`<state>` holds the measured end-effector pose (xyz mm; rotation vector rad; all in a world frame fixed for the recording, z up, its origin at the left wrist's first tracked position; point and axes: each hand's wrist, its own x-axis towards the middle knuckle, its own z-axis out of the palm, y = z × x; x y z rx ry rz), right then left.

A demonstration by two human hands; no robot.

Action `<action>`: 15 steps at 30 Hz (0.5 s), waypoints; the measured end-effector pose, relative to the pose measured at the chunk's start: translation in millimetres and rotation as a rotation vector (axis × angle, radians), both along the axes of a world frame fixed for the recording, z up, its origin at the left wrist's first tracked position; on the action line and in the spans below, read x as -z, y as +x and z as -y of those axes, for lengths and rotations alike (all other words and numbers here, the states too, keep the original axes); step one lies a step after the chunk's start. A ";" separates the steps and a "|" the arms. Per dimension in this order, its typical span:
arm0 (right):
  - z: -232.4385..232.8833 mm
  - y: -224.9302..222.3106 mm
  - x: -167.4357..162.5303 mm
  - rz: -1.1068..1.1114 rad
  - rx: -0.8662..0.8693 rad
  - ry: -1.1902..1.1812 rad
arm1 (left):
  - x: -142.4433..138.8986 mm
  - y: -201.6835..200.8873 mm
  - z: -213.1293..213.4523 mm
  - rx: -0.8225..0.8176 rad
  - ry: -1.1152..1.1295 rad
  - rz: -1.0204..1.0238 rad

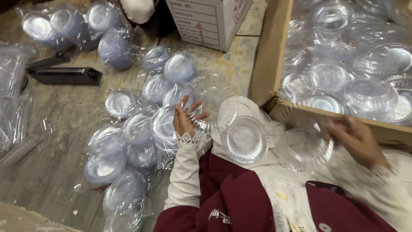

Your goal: The person sits on the floor and uses a red utility knife to trim the edges of clear plastic bowls. They pick up bowls from a cardboard box, cut the rim, and place the trimmed bowls back into the box.

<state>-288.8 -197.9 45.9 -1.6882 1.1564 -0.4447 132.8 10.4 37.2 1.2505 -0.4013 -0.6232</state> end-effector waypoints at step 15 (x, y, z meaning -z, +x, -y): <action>-31.9 114.9 -19.3 0.455 -0.108 0.053 | 11.1 -84.8 18.4 0.374 -0.021 0.223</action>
